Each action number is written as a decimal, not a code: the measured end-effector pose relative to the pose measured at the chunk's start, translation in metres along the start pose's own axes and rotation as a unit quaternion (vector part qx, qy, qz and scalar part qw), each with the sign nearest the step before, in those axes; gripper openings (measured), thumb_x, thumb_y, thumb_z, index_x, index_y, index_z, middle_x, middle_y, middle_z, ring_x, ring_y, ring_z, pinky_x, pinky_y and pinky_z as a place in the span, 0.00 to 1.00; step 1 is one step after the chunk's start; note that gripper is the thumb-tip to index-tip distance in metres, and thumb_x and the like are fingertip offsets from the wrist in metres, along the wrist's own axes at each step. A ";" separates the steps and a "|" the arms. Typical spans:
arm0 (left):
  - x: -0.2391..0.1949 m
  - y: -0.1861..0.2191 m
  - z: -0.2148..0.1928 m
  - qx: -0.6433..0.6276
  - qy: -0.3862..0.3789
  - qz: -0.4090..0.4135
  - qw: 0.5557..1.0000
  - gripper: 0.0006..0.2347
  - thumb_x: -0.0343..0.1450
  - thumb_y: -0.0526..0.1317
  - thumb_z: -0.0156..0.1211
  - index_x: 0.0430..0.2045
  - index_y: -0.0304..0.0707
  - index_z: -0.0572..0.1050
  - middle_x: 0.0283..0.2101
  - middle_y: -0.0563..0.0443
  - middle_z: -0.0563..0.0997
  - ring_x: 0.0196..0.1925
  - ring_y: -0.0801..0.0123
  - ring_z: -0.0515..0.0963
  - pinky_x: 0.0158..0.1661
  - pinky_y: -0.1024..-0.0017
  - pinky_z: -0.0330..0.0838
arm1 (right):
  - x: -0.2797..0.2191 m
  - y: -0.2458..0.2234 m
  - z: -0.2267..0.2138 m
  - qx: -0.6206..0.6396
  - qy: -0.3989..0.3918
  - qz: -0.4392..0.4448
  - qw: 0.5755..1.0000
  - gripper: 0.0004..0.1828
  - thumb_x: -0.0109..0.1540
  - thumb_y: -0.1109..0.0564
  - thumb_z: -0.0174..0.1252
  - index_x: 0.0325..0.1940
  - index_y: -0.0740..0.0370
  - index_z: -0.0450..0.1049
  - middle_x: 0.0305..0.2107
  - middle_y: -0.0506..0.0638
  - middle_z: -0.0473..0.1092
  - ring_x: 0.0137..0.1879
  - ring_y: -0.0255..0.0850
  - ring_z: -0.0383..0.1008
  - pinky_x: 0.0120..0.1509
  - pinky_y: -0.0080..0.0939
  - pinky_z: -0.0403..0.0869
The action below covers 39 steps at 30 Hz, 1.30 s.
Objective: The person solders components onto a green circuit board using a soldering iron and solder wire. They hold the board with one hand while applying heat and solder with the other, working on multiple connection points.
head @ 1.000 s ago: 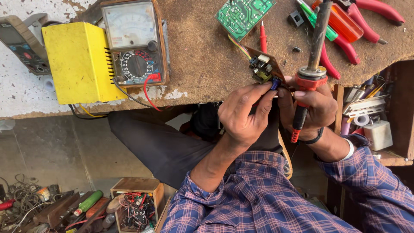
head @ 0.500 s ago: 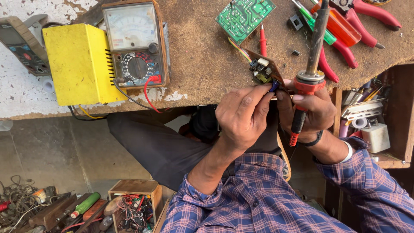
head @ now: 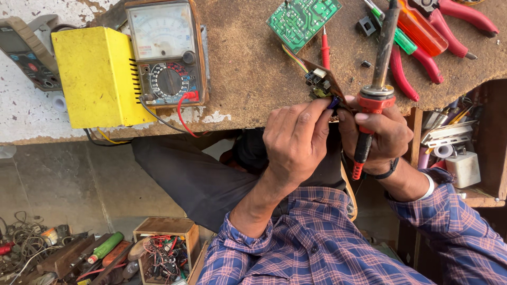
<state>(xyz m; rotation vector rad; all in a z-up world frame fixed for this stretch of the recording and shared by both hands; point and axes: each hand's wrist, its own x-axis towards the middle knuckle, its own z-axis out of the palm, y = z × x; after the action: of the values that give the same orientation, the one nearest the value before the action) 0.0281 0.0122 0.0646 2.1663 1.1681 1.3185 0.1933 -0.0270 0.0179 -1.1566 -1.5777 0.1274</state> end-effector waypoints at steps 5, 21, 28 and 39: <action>-0.002 -0.002 0.003 0.003 -0.003 -0.013 1.000 0.10 0.77 0.34 0.65 0.51 0.34 0.75 0.41 0.48 0.81 0.40 0.61 0.83 0.38 0.67 0.75 | 0.004 0.000 0.001 -0.006 -0.006 -0.012 1.000 0.20 0.66 0.69 0.69 0.51 0.62 0.63 0.45 0.66 0.77 0.48 0.53 0.82 0.48 0.45 0.81; -0.014 -0.001 -0.010 -0.199 -0.011 -0.222 0.955 0.08 0.75 0.31 0.65 0.46 0.28 0.78 0.41 0.44 0.85 0.42 0.67 0.88 0.41 0.74 0.83 | 0.010 -0.006 -0.005 -0.040 -0.130 -0.097 0.986 0.22 0.61 0.69 0.73 0.53 0.60 0.69 0.50 0.61 0.76 0.49 0.56 0.79 0.48 0.50 0.77; -0.037 -0.022 -0.018 -0.393 -0.025 -0.366 0.843 0.09 0.77 0.36 0.62 0.41 0.23 0.77 0.37 0.50 0.84 0.38 0.79 0.83 0.39 0.79 0.80 | 0.012 -0.003 0.003 -0.003 -0.174 -0.131 0.976 0.23 0.60 0.67 0.72 0.55 0.58 0.71 0.50 0.60 0.77 0.50 0.53 0.78 0.51 0.52 0.78; -0.049 -0.048 -0.020 -0.388 -0.013 -0.407 0.827 0.11 0.78 0.37 0.61 0.30 0.26 0.76 0.27 0.54 0.79 0.28 0.83 0.78 0.31 0.80 0.79 | 0.016 -0.005 0.004 0.042 -0.166 -0.123 0.978 0.14 0.61 0.50 0.70 0.43 0.53 0.73 0.38 0.51 0.77 0.42 0.51 0.75 0.48 0.54 0.72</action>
<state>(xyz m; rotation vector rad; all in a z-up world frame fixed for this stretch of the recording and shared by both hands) -0.0227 -0.0003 0.0162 0.9204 1.0713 1.0608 0.1889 -0.0164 0.0302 -0.8972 -1.9784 0.2316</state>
